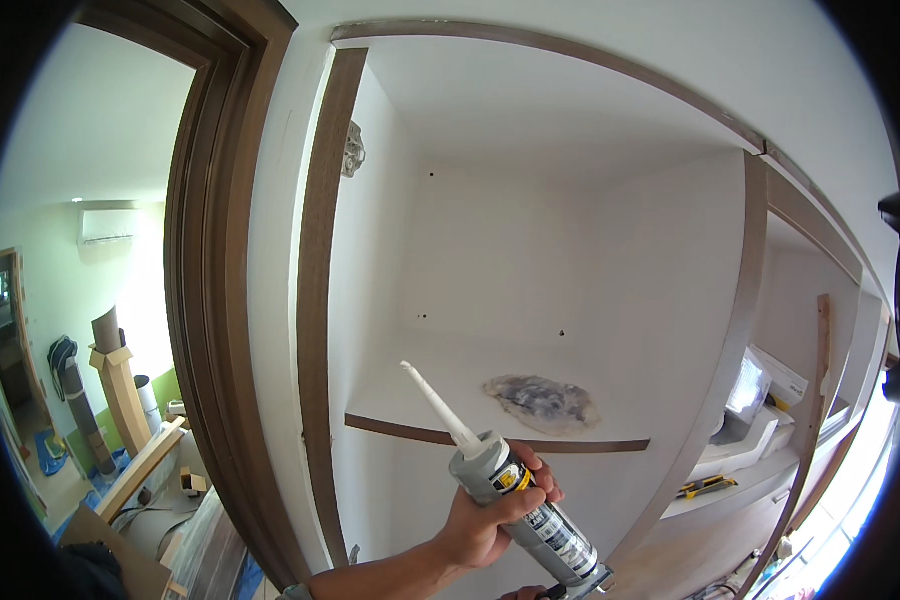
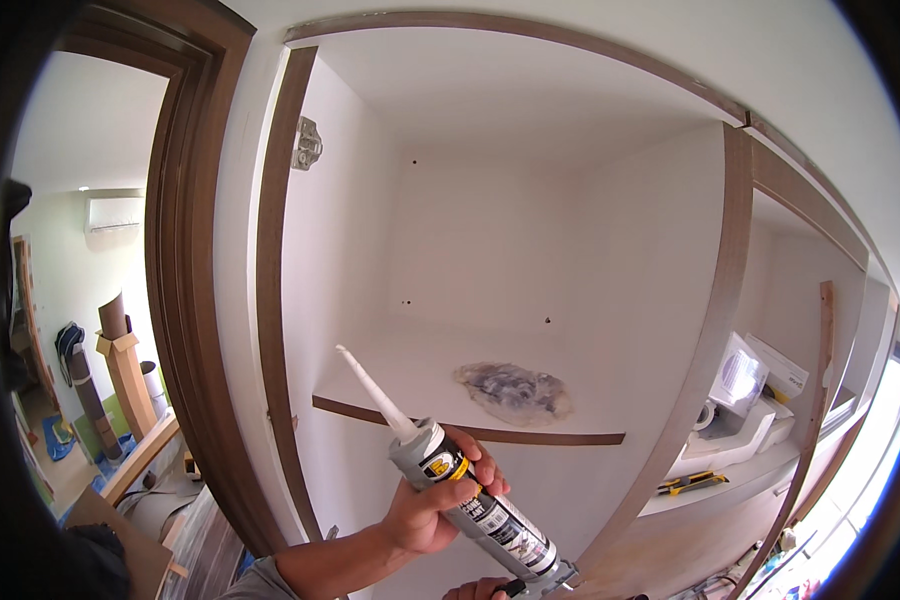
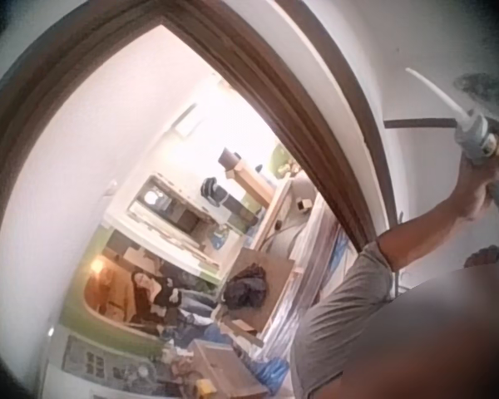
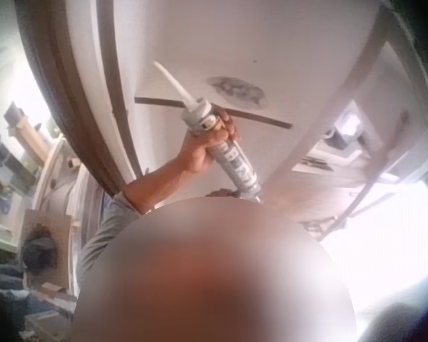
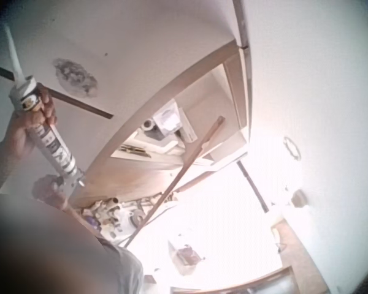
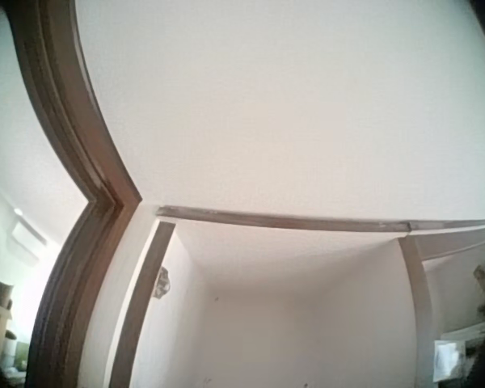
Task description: The person applies caulk from a caulking gun into small holes on the interior back panel of a white cabinet, then uses a finger to smooth each bead. The person also applies caulk along the seam where a wooden trim meets the cabinet interior and smooths it.
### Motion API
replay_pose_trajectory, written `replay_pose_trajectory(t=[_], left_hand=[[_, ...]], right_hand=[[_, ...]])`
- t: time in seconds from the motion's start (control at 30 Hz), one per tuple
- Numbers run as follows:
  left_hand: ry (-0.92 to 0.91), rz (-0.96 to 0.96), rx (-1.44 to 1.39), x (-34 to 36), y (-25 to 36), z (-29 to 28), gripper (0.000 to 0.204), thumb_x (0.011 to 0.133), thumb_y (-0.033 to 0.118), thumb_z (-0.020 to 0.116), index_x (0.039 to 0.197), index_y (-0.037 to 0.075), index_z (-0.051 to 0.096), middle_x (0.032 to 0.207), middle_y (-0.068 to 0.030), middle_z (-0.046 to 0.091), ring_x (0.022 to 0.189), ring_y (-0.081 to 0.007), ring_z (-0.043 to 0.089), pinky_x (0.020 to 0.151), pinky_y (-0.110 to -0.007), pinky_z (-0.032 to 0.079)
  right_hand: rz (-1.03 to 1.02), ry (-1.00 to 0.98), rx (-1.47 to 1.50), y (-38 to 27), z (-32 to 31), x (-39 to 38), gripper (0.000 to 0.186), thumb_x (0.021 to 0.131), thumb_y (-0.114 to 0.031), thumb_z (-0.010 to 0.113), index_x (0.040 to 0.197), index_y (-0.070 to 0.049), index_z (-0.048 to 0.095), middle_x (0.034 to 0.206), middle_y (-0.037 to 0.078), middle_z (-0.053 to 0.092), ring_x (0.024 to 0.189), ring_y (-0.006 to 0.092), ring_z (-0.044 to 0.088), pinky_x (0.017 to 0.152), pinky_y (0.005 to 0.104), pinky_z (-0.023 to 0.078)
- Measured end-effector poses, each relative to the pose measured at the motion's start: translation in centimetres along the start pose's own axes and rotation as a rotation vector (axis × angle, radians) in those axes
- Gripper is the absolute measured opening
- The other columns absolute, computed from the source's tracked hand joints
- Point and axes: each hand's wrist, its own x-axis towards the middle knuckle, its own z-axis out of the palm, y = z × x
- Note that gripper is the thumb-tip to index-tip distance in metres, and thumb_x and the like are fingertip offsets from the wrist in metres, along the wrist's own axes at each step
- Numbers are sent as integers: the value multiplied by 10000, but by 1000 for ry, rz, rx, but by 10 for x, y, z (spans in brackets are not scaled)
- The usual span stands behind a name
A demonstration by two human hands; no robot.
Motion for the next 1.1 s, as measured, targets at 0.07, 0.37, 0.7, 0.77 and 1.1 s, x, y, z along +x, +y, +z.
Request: replay_pose_trajectory(t=[0.07, 0.37, 0.7, 0.77, 1.1], left_hand=[[31, -31, 0, 0, 1, -6, 340, 876, 37, 762, 1160, 92, 584, 985, -72, 659, 981, -244, 666, 955, -469, 543], [231, -158, 532, -32, 24, -29, 361, 792, -6, 852, 1075, 63, 639, 936, -59, 692, 899, -166, 687, 805, -366, 575], [305, -150, 1041, -60, 6, -25, 365, 839, 200, 885, 1069, 14, 672, 919, -71, 755, 843, -159, 732, 804, -334, 590], [319, -143, 1063, -61, 7, -26, 359, 835, 195, 882, 1053, 19, 657, 887, -60, 739, 788, -143, 711, 746, -327, 578], [354, -136, 1110, -62, 12, -36, 369, 828, 196, 874, 1048, 15, 640, 846, -51, 708, 705, -128, 663, 675, -329, 556]], right_hand=[[139, -7, -163, -1, -12, -1, 348, 1032, -444, 665, 1003, -102, 606, 953, 59, 607, 852, 257, 582, 853, 451, 487], [469, -582, -1531, -174, 96, 39, 394, 933, -176, 818, 1271, -17, 694, 1080, 89, 703, 951, 162, 659, 839, 350, 549], [-248, -303, -1836, -205, 261, 142, 429, 837, -196, 903, 1210, -72, 730, 888, 40, 663, 666, 143, 600, 624, 294, 513], [-260, -302, -1921, -195, 265, 148, 343, 857, -195, 871, 1141, -68, 729, 892, 53, 673, 671, 180, 620, 633, 323, 521], [-224, -301, -2014, -181, 256, 167, 187, 876, -155, 823, 996, -65, 710, 907, 60, 695, 696, 223, 668, 648, 353, 540]])
